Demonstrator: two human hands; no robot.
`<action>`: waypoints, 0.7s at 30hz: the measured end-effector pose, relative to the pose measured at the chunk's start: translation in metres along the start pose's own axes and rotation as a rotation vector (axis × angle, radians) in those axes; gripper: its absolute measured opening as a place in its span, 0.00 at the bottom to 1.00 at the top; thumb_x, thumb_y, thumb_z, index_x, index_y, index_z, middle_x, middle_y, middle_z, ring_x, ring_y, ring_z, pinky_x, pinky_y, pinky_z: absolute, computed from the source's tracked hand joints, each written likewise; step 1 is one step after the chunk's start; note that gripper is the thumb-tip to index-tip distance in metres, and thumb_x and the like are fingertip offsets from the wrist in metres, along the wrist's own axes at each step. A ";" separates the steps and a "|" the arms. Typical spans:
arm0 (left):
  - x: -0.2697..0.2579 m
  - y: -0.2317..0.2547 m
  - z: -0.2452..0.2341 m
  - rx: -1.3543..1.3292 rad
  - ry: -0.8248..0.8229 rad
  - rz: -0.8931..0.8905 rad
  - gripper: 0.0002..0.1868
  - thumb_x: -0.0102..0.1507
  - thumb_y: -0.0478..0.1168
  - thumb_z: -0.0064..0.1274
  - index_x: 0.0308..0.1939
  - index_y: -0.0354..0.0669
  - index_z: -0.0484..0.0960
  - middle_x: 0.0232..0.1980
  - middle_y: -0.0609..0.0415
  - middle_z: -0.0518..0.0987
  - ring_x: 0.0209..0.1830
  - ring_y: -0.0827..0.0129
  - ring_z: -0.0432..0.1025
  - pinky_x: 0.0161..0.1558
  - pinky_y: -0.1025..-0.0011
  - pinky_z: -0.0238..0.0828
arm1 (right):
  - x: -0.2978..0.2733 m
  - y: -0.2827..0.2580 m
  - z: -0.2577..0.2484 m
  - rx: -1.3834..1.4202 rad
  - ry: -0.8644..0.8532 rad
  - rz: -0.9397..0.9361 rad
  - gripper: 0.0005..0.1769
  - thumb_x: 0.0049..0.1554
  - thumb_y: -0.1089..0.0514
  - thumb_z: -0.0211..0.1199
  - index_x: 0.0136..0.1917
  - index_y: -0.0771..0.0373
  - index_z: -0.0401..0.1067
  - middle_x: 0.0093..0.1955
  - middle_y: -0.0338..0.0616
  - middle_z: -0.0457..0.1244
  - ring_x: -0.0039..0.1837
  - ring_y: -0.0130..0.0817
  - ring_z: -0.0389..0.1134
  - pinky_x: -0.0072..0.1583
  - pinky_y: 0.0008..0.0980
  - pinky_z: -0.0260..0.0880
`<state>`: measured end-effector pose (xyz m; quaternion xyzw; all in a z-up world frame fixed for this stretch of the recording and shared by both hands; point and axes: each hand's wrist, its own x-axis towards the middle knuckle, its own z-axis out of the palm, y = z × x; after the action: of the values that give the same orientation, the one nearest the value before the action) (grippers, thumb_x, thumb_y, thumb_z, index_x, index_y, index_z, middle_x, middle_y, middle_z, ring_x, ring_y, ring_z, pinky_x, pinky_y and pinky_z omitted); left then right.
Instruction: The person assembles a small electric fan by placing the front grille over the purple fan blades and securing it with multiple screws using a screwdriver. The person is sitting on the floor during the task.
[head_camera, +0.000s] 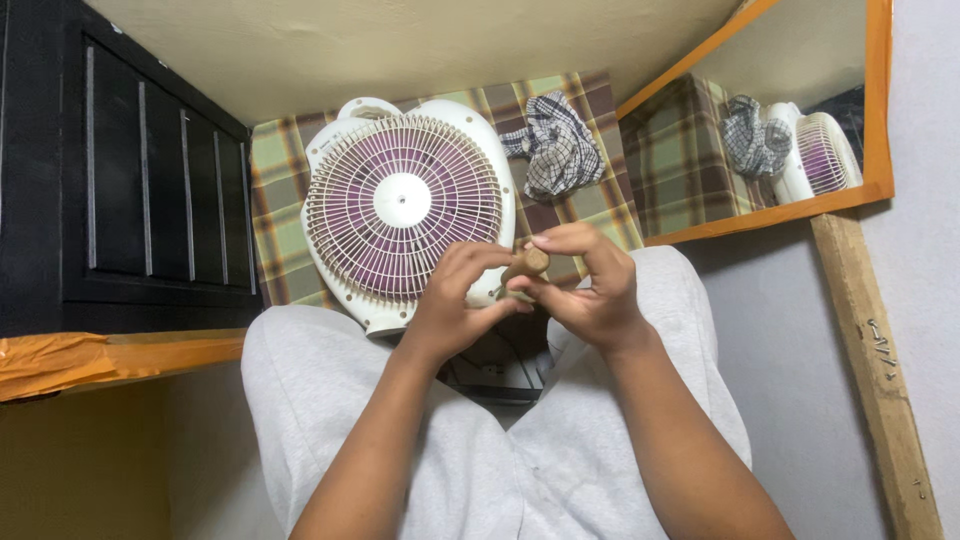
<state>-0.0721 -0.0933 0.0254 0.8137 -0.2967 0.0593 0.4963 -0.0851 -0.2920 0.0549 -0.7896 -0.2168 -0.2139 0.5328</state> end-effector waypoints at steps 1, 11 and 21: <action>0.000 -0.001 0.002 0.015 -0.022 -0.049 0.23 0.55 0.38 0.68 0.53 0.42 0.81 0.52 0.53 0.80 0.56 0.59 0.72 0.59 0.61 0.69 | 0.000 0.001 0.002 0.023 0.015 -0.040 0.23 0.56 0.55 0.76 0.57 0.64 0.68 0.56 0.48 0.68 0.59 0.33 0.73 0.60 0.29 0.77; -0.009 -0.009 -0.009 0.054 -0.219 -0.359 0.29 0.54 0.41 0.69 0.57 0.43 0.78 0.56 0.51 0.76 0.57 0.61 0.73 0.58 0.63 0.71 | 0.000 -0.007 -0.002 -0.002 -0.134 0.029 0.19 0.60 0.63 0.69 0.63 0.66 0.71 0.58 0.46 0.70 0.59 0.33 0.76 0.60 0.28 0.79; -0.066 -0.018 0.035 0.556 -0.094 -0.218 0.27 0.52 0.35 0.68 0.54 0.38 0.77 0.52 0.48 0.76 0.57 0.57 0.71 0.58 0.55 0.64 | -0.008 -0.002 -0.002 0.009 -0.081 -0.061 0.24 0.55 0.57 0.76 0.58 0.64 0.67 0.52 0.46 0.69 0.52 0.33 0.75 0.52 0.26 0.79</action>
<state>-0.1227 -0.0887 -0.0315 0.9472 -0.2030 0.0468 0.2437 -0.0933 -0.2942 0.0524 -0.7882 -0.2632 -0.1970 0.5202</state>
